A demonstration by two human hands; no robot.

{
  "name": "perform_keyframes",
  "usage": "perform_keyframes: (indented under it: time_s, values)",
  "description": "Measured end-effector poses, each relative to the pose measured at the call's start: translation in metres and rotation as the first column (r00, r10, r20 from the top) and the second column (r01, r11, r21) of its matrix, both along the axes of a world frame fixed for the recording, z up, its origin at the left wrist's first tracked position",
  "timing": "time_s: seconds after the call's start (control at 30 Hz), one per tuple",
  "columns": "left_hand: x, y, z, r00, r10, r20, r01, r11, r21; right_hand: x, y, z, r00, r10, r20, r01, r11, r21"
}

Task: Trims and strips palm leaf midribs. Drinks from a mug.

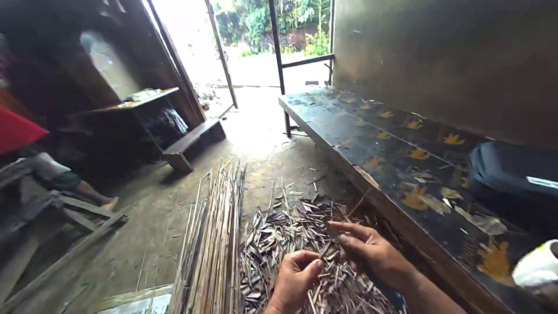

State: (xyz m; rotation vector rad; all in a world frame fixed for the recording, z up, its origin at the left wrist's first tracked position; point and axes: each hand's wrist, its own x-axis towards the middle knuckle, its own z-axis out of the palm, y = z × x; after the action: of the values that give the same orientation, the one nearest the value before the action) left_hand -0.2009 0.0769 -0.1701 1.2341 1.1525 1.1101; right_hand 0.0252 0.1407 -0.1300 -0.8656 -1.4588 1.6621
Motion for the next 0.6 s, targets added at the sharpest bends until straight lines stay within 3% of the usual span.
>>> perform_keyframes:
  time_s: [0.17, 0.27, 0.33, 0.5, 0.6]
  values:
    - [-0.014, -0.003, -0.001, 0.992, -0.106, -0.070, 0.106, 0.994, -0.015, 0.012, 0.007, -0.002, 0.981, -0.122, -0.149, 0.128, 0.992, 0.025]
    - [-0.021, 0.001, -0.010, 0.986, -0.168, -0.015, 0.168, 0.986, 0.014, 0.024, 0.015, 0.006, 0.950, -0.165, -0.266, 0.179, 0.983, 0.028]
    - [-0.020, 0.000, -0.006, 0.978, -0.202, 0.046, 0.201, 0.979, 0.036, 0.022, 0.014, 0.011, 0.959, -0.166, -0.230, 0.173, 0.985, 0.014]
    - [-0.004, -0.006, 0.004, 0.988, -0.143, 0.056, 0.142, 0.990, 0.017, 0.020, 0.000, -0.005, 0.989, -0.059, -0.134, 0.053, 0.997, -0.053]
    - [-0.001, -0.003, 0.007, 0.987, -0.134, 0.084, 0.135, 0.991, -0.009, 0.008, -0.013, -0.020, 0.991, 0.107, -0.078, -0.108, 0.994, -0.016]
